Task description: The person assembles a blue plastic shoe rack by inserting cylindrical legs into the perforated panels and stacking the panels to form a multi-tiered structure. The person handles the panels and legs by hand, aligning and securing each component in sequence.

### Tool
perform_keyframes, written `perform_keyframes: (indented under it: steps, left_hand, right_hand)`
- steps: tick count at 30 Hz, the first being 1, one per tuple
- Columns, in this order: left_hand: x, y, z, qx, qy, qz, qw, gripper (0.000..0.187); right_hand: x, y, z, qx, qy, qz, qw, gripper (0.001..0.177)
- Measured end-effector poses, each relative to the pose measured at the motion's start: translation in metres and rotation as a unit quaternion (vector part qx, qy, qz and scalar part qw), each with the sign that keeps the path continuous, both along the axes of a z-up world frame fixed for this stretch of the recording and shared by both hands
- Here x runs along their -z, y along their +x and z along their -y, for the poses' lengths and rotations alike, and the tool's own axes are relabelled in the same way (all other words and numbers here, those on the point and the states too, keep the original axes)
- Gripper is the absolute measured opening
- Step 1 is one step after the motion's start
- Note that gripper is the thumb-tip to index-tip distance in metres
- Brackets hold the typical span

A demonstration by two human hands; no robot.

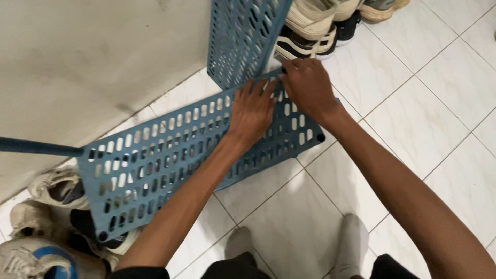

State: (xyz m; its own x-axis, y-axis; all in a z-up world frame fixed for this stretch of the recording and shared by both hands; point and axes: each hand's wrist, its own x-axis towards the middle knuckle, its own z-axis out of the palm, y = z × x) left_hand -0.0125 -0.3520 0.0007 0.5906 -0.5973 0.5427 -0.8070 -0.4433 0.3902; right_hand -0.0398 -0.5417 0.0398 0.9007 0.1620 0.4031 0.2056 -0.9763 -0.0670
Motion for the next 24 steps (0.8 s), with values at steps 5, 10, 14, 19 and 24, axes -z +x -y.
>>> perform_keyframes:
  steps: [5,10,14,19,24]
  left_hand:
    - [0.0,0.0,0.078,0.012,0.053,0.065,0.996,0.046]
    - [0.011,-0.004,0.142,0.042,0.099,0.041,0.993,0.038]
    - [0.029,-0.017,0.19,0.04,0.204,-0.014,0.978,0.03]
    - [0.067,-0.042,0.254,0.015,0.36,-0.008,0.933,0.039]
    - [0.131,-0.066,0.296,-0.038,0.396,-0.123,0.909,0.039]
  right_hand:
    - [0.008,-0.02,0.07,0.03,0.002,-0.012,0.999,0.015]
    - [0.034,-0.047,0.137,0.085,0.031,-0.079,0.993,0.017]
    - [0.071,-0.066,0.182,0.114,0.061,-0.152,0.98,0.02]
    - [0.125,-0.076,0.226,0.142,0.087,-0.176,0.97,0.028]
    - [0.179,-0.07,0.258,0.198,0.104,-0.264,0.938,0.027]
